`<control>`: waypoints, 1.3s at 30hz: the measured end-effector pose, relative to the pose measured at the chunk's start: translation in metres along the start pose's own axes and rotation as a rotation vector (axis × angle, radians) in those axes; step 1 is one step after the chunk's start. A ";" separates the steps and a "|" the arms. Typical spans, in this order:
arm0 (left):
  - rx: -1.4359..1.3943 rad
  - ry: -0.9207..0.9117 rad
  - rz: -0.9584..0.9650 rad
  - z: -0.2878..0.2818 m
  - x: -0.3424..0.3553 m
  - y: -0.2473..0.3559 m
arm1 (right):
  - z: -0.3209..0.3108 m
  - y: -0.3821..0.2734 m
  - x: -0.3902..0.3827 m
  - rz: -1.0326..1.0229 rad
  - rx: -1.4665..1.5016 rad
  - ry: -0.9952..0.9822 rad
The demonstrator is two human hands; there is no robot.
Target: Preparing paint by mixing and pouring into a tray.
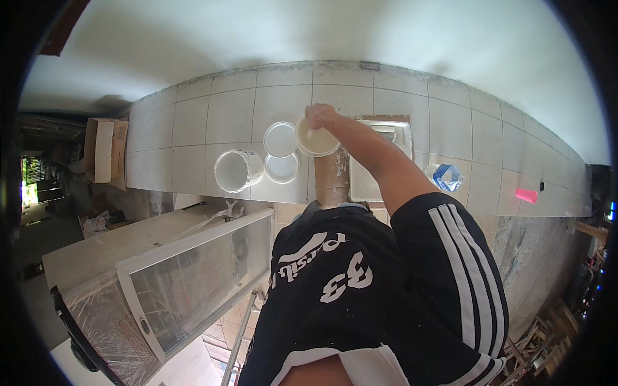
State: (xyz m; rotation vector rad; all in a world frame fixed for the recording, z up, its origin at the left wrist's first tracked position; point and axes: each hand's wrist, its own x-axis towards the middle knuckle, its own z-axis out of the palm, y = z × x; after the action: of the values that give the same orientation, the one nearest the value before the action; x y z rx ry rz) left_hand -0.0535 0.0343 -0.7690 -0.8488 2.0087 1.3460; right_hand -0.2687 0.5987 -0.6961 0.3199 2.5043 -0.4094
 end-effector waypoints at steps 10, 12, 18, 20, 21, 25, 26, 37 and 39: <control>-0.002 -0.008 -0.016 0.000 -0.003 0.000 | -0.006 0.001 -0.007 0.174 0.089 0.116; -0.001 -0.010 -0.021 -0.002 -0.004 -0.001 | -0.004 0.002 -0.003 0.219 0.035 0.110; -0.011 -0.002 -0.037 -0.005 -0.007 -0.004 | -0.004 0.001 -0.009 0.076 0.035 0.330; -0.016 0.002 -0.041 -0.007 -0.007 -0.005 | -0.006 -0.002 -0.013 -0.033 -0.115 -0.039; -0.017 0.000 -0.043 -0.006 -0.008 -0.005 | -0.009 -0.001 -0.011 -0.031 -0.115 -0.041; -0.019 -0.006 -0.047 -0.002 -0.010 0.001 | -0.005 0.004 0.001 0.142 0.049 0.143; -0.018 -0.008 -0.045 -0.003 -0.009 0.003 | 0.001 0.007 0.005 0.204 -0.016 0.153; -0.032 -0.007 -0.074 0.000 -0.017 0.001 | -0.018 -0.009 0.003 0.004 -0.089 -0.014; -0.034 -0.005 -0.079 0.000 -0.018 0.001 | -0.019 -0.011 -0.001 0.116 0.055 0.220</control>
State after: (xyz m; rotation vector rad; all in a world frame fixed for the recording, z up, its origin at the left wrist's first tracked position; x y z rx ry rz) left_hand -0.0427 0.0380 -0.7546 -0.9297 1.9328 1.3402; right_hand -0.2809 0.5952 -0.6780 0.5563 2.6742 -0.4169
